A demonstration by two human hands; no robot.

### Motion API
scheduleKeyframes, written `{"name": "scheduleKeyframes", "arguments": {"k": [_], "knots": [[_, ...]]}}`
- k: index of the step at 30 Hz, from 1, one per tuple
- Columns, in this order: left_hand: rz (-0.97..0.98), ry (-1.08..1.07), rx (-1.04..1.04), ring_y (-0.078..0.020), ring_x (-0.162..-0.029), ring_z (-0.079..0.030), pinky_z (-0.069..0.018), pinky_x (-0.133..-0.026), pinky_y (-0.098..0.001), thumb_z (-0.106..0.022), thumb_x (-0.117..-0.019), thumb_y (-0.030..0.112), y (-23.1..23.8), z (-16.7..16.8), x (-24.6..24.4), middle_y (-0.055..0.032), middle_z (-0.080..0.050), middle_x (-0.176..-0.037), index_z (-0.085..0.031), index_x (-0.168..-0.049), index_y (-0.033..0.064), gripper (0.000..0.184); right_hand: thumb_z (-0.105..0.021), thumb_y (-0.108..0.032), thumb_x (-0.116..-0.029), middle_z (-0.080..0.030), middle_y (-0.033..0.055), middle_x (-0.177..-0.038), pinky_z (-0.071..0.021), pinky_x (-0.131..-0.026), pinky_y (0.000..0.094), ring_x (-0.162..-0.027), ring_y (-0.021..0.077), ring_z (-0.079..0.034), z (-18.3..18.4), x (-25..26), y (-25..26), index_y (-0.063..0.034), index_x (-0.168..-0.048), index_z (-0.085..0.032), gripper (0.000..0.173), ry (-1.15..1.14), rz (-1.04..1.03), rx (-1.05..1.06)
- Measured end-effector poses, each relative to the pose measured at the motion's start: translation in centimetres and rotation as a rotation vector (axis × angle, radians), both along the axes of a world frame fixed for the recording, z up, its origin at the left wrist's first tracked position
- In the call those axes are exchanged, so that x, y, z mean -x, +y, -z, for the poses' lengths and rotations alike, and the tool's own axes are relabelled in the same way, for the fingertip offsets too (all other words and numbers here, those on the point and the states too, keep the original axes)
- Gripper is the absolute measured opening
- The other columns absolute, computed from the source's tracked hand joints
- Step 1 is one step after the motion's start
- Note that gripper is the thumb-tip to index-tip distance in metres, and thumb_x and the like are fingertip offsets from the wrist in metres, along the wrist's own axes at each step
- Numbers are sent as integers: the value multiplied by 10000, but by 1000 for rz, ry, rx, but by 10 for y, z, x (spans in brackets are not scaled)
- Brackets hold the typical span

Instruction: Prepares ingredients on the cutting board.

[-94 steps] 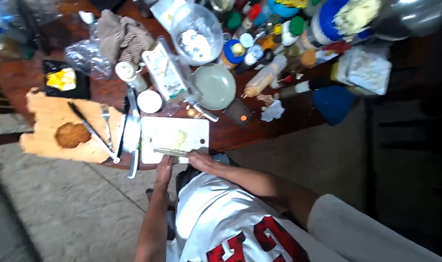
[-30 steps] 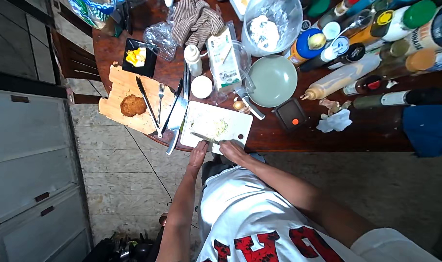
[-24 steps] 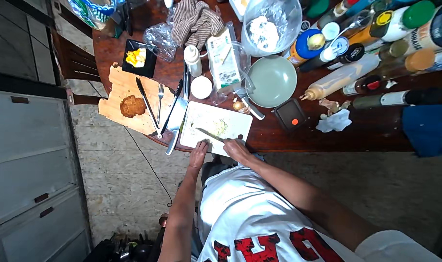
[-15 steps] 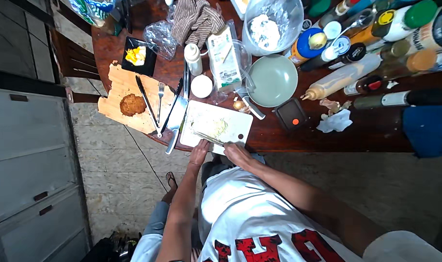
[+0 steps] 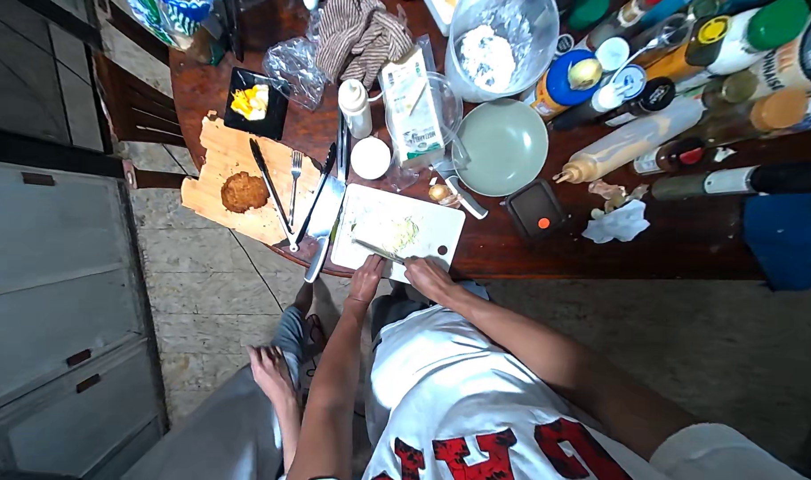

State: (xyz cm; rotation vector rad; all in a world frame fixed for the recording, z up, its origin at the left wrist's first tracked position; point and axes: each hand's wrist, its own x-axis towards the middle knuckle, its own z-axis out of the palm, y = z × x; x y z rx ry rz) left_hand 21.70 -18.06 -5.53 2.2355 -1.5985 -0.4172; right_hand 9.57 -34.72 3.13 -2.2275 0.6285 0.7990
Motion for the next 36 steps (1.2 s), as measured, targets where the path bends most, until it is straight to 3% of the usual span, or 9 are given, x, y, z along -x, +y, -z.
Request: {"name": "scheduleKeyframes", "arguments": {"k": [3,8,14,17,23,29,33,36], "knots": [[4,-11,-18,-302,-1040,-698,-601,-864,-407,-577,-928,-101,0,-1,0,-155,-701,-1121,-720,-1065,-15,216,-441,-176,-1059,-696,252,-1067,-562,-878,571,-1047,425,-695,-10,5,-2,21,-1197,-636,310,26,6,-16],[-10,11,-11,-314,-1057,-690,-595,-884,-418,-581,-928,-102,0,-2,1,-164,-692,-1143,-711,-1097,-21,228,-470,-170,-1054,-693,230,-1083,-568,-878,555,-1036,408,-696,5,-7,1,17,-1175,-641,281,-4,20,-16],[20,36,-21,-303,-1298,-598,-517,-1062,-405,-558,-976,-22,8,-3,1,-144,-652,-1345,-689,-1234,6,291,-484,-175,-1049,-697,232,-1070,-567,-880,561,-1040,402,-697,-1,-9,-8,11,-1179,-651,282,2,70,-16],[-16,57,-19,-306,-1275,-610,-525,-1053,-407,-533,-983,-47,7,-4,1,-165,-641,-1334,-679,-1244,-5,302,-488,-185,-1049,-699,235,-1043,-570,-862,568,-1018,409,-702,-7,-4,-5,10,-1184,-650,287,-2,77,-20],[-27,17,-21,-305,-1189,-654,-564,-979,-406,-560,-945,-94,6,-2,1,-155,-677,-1251,-708,-1143,-15,259,-445,-185,-1053,-697,249,-1066,-563,-873,576,-1047,427,-696,-20,7,0,15,-1200,-634,312,39,38,-22],[-33,10,14,-295,-1132,-676,-578,-945,-394,-562,-949,-87,5,1,0,-158,-685,-1207,-707,-1139,-15,250,-449,-181,-1057,-698,241,-1070,-565,-872,570,-1041,417,-698,-2,1,3,10,-1198,-630,299,33,27,-10],[-37,-19,35,-291,-1065,-691,-595,-887,-391,-573,-949,-74,6,2,0,-154,-697,-1129,-723,-1076,-10,207,-442,-186,-1059,-697,246,-1059,-562,-885,571,-1046,418,-697,-17,3,4,24,-1187,-632,311,39,28,-24],[-51,-15,40,-286,-1054,-697,-597,-884,-387,-571,-946,-79,5,3,1,-153,-702,-1120,-725,-1071,-6,211,-447,-179,-1059,-692,253,-1086,-563,-884,575,-1054,427,-693,-8,5,5,30,-1206,-629,313,44,24,-15]]}}
